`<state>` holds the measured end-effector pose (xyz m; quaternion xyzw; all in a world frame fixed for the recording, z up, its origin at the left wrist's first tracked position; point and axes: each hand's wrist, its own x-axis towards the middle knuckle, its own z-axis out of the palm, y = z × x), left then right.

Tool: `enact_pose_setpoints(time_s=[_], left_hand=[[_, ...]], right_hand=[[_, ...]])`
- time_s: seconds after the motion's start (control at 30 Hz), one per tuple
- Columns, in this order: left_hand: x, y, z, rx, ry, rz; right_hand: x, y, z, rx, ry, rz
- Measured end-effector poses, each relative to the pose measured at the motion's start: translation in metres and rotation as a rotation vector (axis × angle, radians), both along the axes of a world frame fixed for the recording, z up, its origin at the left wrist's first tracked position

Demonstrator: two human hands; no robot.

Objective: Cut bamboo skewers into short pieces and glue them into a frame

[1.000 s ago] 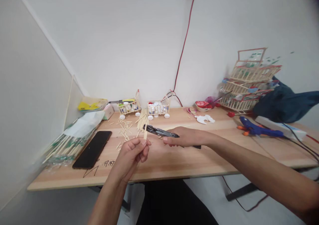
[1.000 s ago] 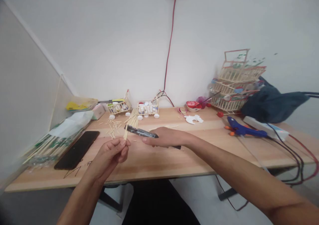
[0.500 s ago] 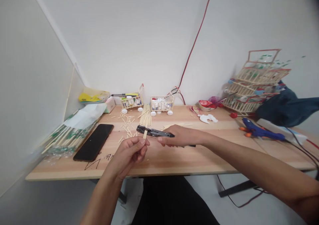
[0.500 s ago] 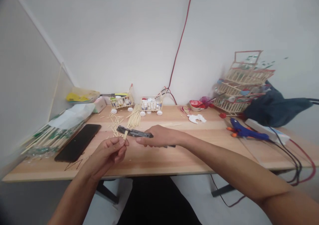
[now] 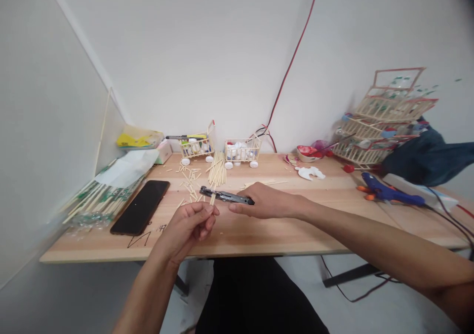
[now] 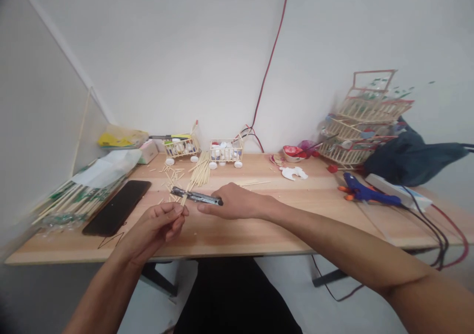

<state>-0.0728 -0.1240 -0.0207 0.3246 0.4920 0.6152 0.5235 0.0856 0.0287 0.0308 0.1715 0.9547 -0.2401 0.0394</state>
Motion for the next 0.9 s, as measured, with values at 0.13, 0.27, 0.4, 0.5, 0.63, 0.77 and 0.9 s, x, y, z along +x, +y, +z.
enact_pose_setpoints(time_s=[0.13,0.27,0.4,0.5,0.63,0.77,0.9], left_hand=[[-0.008,-0.006,-0.007,-0.021,0.035,0.028],[-0.018,-0.016,-0.012,-0.06,0.076,0.073],[-0.025,-0.025,-0.015,-0.075,0.086,0.082],[-0.027,-0.027,-0.017,-0.069,0.087,0.097],[-0.028,-0.025,-0.018,-0.057,0.093,0.097],[-0.028,-0.024,-0.019,-0.053,0.112,0.103],[-0.026,-0.026,-0.021,-0.059,0.129,0.14]], right_hand=[[-0.013,-0.002,-0.007,0.057,-0.032,0.026],[-0.028,-0.005,-0.013,0.108,-0.059,0.072],[-0.038,-0.012,-0.015,0.15,-0.064,0.089],[-0.041,-0.016,-0.017,0.174,-0.08,0.075],[-0.043,-0.015,-0.02,0.179,-0.096,0.06],[-0.043,-0.014,-0.024,0.175,-0.078,0.051],[-0.045,-0.015,-0.03,0.162,-0.048,0.055]])
